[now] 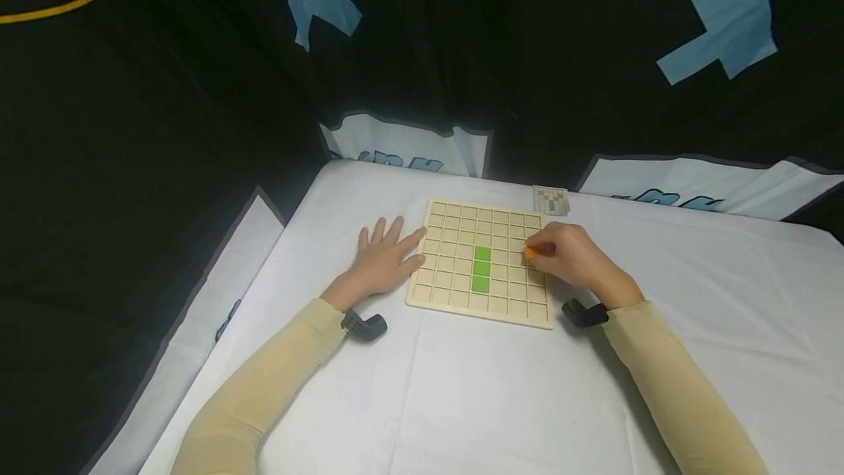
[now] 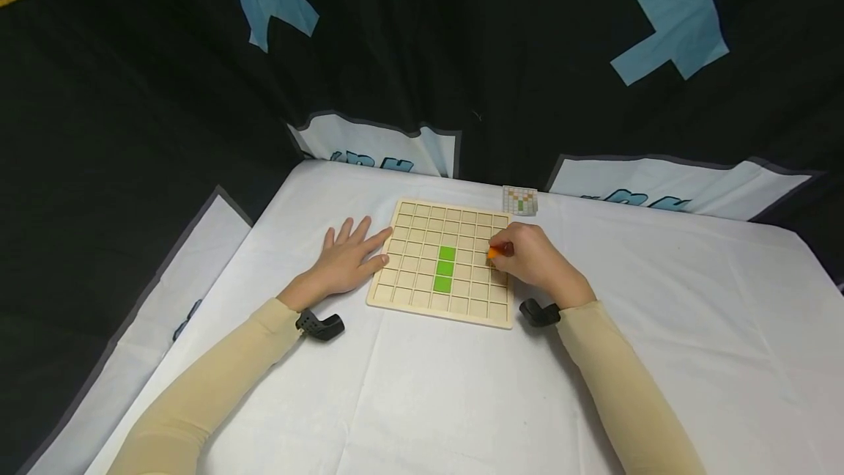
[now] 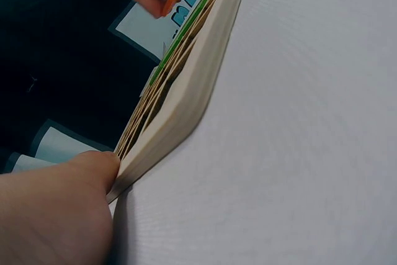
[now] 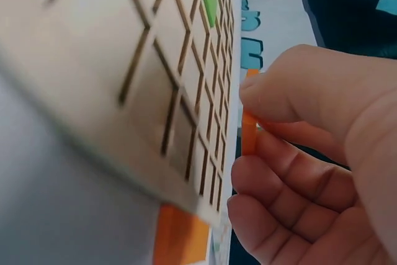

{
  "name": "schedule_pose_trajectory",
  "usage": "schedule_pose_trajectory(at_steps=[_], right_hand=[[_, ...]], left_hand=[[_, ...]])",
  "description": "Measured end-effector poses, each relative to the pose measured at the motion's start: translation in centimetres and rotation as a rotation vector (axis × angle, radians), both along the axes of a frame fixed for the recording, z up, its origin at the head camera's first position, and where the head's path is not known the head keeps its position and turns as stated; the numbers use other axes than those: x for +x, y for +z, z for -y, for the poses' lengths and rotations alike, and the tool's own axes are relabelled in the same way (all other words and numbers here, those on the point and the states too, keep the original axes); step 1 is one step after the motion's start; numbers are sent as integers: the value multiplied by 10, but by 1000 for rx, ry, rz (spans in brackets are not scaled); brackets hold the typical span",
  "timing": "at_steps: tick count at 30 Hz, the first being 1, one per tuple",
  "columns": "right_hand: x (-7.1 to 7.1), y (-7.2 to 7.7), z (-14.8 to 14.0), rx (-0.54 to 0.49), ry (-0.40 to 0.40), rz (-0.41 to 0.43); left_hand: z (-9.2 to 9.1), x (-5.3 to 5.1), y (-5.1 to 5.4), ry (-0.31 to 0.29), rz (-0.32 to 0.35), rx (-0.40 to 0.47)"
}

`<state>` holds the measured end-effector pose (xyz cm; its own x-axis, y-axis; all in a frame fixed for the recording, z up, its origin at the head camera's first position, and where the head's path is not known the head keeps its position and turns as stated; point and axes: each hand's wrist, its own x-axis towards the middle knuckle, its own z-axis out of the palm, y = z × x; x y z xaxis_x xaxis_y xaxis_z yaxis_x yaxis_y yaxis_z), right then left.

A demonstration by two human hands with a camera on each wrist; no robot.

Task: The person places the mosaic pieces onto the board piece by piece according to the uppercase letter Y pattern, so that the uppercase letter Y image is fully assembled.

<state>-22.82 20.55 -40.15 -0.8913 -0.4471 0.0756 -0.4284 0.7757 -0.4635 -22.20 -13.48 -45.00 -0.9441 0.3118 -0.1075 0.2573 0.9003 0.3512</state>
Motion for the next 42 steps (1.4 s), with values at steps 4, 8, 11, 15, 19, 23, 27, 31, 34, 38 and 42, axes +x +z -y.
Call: schedule_pose_trajectory(at_steps=[4,8,11,15,19,23,27,31,34,38,42], right_hand=[[-7,2,10,-7,47,-38],[-14,2,21,-12,96,-51],[-18,1,30,-7,115,-53],[-23,1,37,-5,120,-60],[-27,2,43,-7,122,-62],[-31,4,50,-13,120,-37],[-35,6,59,-16,123,-4],[-39,5,70,-18,130,24],[-41,4,76,-14,131,52],[-43,1,83,-13,125,75],[-45,-1,87,-13,129,66]], left_hand=[[0,0,1,-3,1,8],[0,0,1,-5,4,11],[1,0,0,-4,3,11],[0,0,-1,-8,0,13],[-1,-1,-1,-10,2,14],[-1,0,0,-6,1,3],[0,0,0,-2,1,1],[1,0,-1,1,6,3],[1,0,-3,2,8,-5],[1,0,-2,1,8,-12],[1,0,-1,1,12,-8]])
